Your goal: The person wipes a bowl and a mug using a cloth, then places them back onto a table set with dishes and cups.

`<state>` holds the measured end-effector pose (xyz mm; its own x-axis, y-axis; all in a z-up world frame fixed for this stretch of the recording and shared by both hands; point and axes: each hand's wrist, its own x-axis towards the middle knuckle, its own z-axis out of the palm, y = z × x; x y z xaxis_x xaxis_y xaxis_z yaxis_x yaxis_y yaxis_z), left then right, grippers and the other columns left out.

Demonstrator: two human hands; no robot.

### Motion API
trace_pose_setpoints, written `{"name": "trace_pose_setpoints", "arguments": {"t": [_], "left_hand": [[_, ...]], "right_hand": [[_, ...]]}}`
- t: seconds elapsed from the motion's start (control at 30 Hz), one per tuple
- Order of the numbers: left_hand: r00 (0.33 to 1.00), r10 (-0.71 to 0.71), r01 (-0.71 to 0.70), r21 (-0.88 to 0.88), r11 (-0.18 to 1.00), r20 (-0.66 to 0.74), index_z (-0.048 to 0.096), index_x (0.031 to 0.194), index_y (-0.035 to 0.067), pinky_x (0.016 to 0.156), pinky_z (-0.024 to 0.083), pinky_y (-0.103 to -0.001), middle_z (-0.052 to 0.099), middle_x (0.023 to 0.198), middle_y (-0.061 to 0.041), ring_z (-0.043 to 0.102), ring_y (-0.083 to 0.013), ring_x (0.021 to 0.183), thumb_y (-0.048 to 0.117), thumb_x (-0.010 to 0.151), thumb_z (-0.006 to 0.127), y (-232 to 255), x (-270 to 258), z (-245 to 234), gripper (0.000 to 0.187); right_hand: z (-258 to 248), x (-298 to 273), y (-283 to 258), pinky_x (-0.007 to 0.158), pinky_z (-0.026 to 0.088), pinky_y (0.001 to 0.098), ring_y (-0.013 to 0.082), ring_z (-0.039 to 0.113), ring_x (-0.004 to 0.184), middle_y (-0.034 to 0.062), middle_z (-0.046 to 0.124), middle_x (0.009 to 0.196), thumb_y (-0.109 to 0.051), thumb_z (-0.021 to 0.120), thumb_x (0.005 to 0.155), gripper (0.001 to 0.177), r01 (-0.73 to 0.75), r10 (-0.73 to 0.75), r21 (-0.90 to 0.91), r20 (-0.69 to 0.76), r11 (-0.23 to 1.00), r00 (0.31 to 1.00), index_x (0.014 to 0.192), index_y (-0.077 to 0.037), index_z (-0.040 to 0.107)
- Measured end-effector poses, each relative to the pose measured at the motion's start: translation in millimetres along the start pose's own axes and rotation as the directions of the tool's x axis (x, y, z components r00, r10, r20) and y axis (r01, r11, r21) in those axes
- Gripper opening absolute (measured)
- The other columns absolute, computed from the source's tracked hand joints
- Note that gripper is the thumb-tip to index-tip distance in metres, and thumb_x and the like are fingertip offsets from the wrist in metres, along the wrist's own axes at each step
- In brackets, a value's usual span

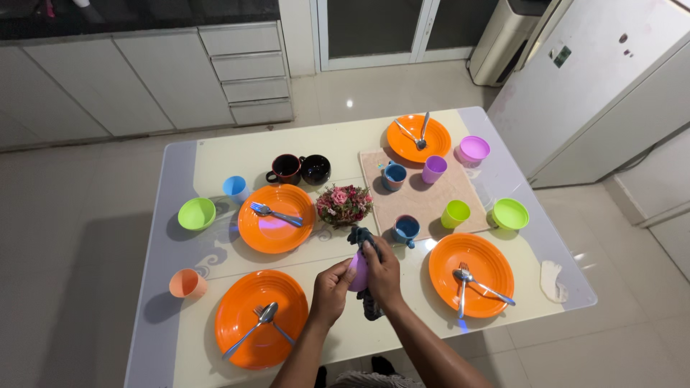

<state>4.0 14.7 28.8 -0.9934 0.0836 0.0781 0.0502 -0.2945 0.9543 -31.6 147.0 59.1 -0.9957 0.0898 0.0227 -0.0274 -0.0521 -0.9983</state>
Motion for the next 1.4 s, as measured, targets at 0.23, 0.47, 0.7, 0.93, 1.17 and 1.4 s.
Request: {"name": "trace_pose_setpoints", "arguments": {"t": [0.23,0.47,0.7,0.93,1.17,1.4], "left_hand": [[0.996,-0.007,0.024,0.188,0.982,-0.094,0.073,0.107,-0.009,0.073,0.052,-0.028,0.070,0.092,-0.008,0.060,-0.0115,0.082,0.010,0.110,0.056,-23.7,5.8,-5.2,0.025],[0.999,-0.022,0.018,-0.113,0.993,-0.031,0.071,0.122,-0.005,0.084,0.053,-0.025,0.074,0.103,-0.006,0.065,-0.0095,0.091,0.012,0.101,0.060,3.5,0.9,7.7,0.028],[0.987,-0.132,0.053,-0.580,0.813,-0.094,0.064,0.130,-0.008,0.094,0.054,-0.033,0.074,0.117,-0.016,0.070,-0.0197,0.103,0.011,0.099,0.060,0.8,9.3,11.8,0.037],[0.955,-0.259,0.034,-0.812,0.583,-0.146,0.059,0.130,-0.005,0.103,0.052,-0.044,0.069,0.124,-0.018,0.067,-0.0274,0.114,0.016,0.103,0.054,-26.0,26.2,6.7,0.035],[0.888,-0.398,-0.031,-0.896,0.442,-0.228,0.056,0.135,-0.001,0.106,0.050,-0.047,0.065,0.129,-0.019,0.064,-0.0293,0.119,0.022,0.105,0.044,-50.3,41.6,14.2,0.040],[0.909,-0.371,-0.001,-0.892,0.452,-0.189,0.055,0.136,-0.001,0.105,0.051,-0.044,0.066,0.130,-0.018,0.064,-0.0288,0.119,0.020,0.104,0.043,-43.7,42.4,14.7,0.040]], "right_hand": [[7.9,-30.0,-11.2,0.109,0.035,0.0429,0.0372,0.050,0.129,0.0181,0.059,0.139,-0.007,0.067,0.085,0.033,0.534,-0.539,-0.465,0.136,0.707,0.831,0.117,-0.003,0.073],[-11.7,0.0,-1.0,0.089,0.048,0.0301,0.0189,0.061,0.102,0.0107,0.065,0.112,-0.013,0.059,0.100,0.024,0.314,-0.308,-0.050,0.103,0.948,0.946,0.117,0.000,0.071],[-20.6,11.7,28.6,0.069,0.046,0.0262,0.0097,0.053,0.077,0.0039,0.061,0.088,-0.023,0.053,0.108,0.030,0.044,-0.061,0.280,0.050,0.959,0.997,0.111,0.003,0.069],[-17.8,-0.9,16.8,0.093,0.050,0.0284,0.0141,0.062,0.102,0.0084,0.068,0.113,-0.019,0.051,0.105,0.035,0.175,-0.171,0.145,-0.039,0.974,0.985,0.132,0.000,0.063],[-5.8,-21.2,6.0,0.117,0.033,0.0412,0.0364,0.042,0.146,0.0203,0.043,0.158,0.003,0.055,0.088,0.055,0.430,-0.443,-0.298,0.028,0.852,0.896,0.142,-0.002,0.054],[-10.7,-9.2,12.8,0.120,0.032,0.0433,0.0390,0.040,0.147,0.0210,0.041,0.159,-0.001,0.057,0.091,0.052,0.491,-0.503,-0.297,0.042,0.819,0.863,0.142,-0.002,0.052]]}}
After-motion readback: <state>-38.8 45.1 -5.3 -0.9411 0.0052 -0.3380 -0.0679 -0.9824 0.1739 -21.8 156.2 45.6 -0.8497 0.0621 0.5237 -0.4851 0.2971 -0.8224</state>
